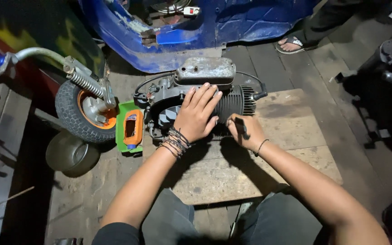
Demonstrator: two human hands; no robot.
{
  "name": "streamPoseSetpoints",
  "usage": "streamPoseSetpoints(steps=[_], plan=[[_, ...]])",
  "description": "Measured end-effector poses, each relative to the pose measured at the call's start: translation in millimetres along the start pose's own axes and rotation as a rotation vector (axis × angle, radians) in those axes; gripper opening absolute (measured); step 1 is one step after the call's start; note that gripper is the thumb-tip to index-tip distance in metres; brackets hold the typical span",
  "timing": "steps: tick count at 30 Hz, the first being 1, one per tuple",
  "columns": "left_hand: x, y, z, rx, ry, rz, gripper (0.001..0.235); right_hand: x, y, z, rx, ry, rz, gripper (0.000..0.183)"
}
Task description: Cleaning the cooling fins of a motorcycle engine cylinder using a small hand tool to remove debris.
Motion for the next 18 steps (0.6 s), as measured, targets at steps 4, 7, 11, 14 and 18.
streamPoseSetpoints(steps=[4,7,11,14,18], plan=[[1.5,-0.1,-0.1,-0.003,0.007,0.005,0.074,14.9,4.9,7.8,-0.001,-0.058,-0.065,0.022],[-0.1,0.1,0.7,-0.004,-0.009,-0.003,0.072,-3.4,0.0,-3.4,-0.035,-0.042,0.042,0.022],[0.4,-1.2,-0.1,-0.006,-0.003,-0.001,0.073,-1.3,0.2,4.6,-0.018,0.036,0.039,0.022],[2.2,-1.1,0.7,0.003,0.005,0.002,0.074,15.2,3.3,5.8,-0.003,-0.005,-0.11,0.016],[2.4,0.5,-0.7,-0.005,0.017,-0.02,0.075,1.6,-0.9,-4.1,0.001,0.032,-0.058,0.02]])
Point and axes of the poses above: each hand's wrist, its own y-axis towards the middle knuckle, its own x-axis out of the back of the hand, z = x × y, the point moved 9 cm from there along y, towards the middle knuckle, and after that the axes turned 13 degrees about x, right-handed, at the moved point
